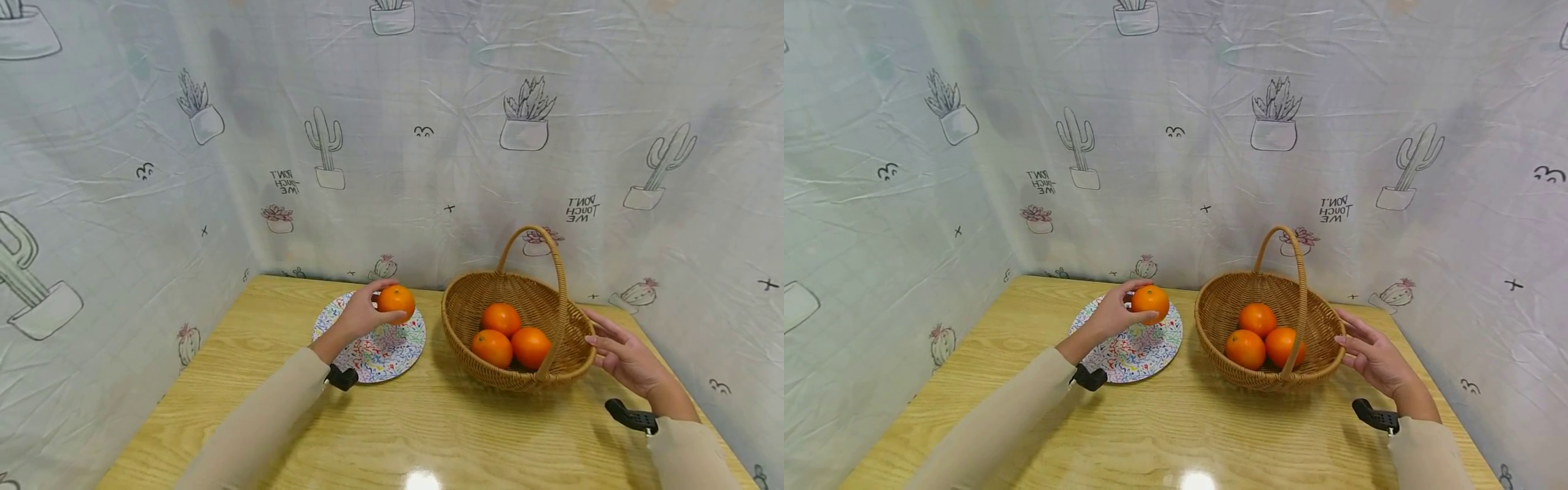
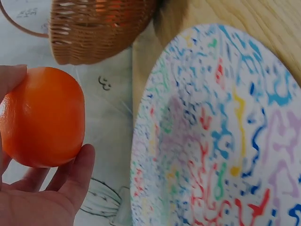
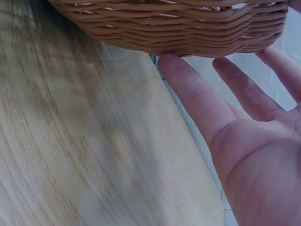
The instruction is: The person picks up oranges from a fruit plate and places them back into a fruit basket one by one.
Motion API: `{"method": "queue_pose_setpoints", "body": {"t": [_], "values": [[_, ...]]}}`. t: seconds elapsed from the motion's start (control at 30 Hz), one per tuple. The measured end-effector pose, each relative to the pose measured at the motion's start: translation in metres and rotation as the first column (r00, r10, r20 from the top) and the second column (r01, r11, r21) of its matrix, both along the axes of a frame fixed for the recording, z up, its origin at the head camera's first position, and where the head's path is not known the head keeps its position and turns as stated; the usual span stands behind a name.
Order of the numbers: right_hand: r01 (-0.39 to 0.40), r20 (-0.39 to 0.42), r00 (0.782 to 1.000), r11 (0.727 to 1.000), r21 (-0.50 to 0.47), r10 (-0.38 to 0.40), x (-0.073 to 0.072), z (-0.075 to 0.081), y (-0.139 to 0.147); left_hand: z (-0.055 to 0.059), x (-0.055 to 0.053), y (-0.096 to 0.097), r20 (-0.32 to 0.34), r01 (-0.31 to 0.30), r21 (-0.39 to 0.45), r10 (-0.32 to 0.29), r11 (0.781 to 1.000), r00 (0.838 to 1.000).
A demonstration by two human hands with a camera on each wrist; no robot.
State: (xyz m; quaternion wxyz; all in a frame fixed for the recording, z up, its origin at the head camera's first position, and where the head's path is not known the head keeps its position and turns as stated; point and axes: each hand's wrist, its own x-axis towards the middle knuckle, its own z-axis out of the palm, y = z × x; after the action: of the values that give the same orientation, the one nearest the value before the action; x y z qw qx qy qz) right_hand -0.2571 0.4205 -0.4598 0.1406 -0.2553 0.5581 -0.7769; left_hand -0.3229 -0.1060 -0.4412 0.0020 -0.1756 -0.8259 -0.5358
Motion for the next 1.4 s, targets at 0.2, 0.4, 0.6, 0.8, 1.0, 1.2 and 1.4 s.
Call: {"method": "queue_pose_setpoints", "body": {"t": [0.2, 0.4, 0.6, 0.8, 1.0, 1.2, 1.4], "values": [[0.005, -0.002, 1.0, 1.0, 0.003, -0.005, 0.0, 0.0, 0.001, 0.018, 0.004, 0.011, 0.001, 0.038, -0.001, -0.038, 0.999, 0.999], [0.017, -0.004, 1.0, 1.0, 0.009, -0.017, 0.0, 0.0, 0.0, 0.033, 0.002, 0.025, -0.014, 0.078, -0.012, -0.078, 0.997, 0.997], [0.011, 0.002, 1.0, 1.0, 0.004, -0.011, -0.001, 0.0, 0.0, 0.045, 0.001, 0.041, -0.029, 0.113, -0.034, -0.114, 0.993, 0.993], [0.011, 0.002, 1.0, 1.0, 0.015, -0.011, -0.001, 0.001, -0.001, 0.048, 0.0, 0.057, -0.026, 0.142, -0.023, -0.143, 0.99, 0.989], [0.0, -0.011, 1.0, 1.0, 0.0, 0.0, -0.001, 0.001, -0.001, 0.051, -0.002, 0.072, -0.035, 0.157, -0.009, -0.157, 0.988, 0.987], [0.001, -0.014, 1.0, 1.0, 0.005, -0.001, -0.001, 0.001, -0.002, 0.058, -0.003, 0.088, -0.032, 0.163, -0.041, -0.164, 0.986, 0.986], [0.014, -0.009, 1.0, 1.0, 0.006, -0.014, -0.001, 0.002, -0.002, 0.064, -0.006, 0.104, -0.045, 0.205, -0.049, -0.207, 0.978, 0.977]]}}
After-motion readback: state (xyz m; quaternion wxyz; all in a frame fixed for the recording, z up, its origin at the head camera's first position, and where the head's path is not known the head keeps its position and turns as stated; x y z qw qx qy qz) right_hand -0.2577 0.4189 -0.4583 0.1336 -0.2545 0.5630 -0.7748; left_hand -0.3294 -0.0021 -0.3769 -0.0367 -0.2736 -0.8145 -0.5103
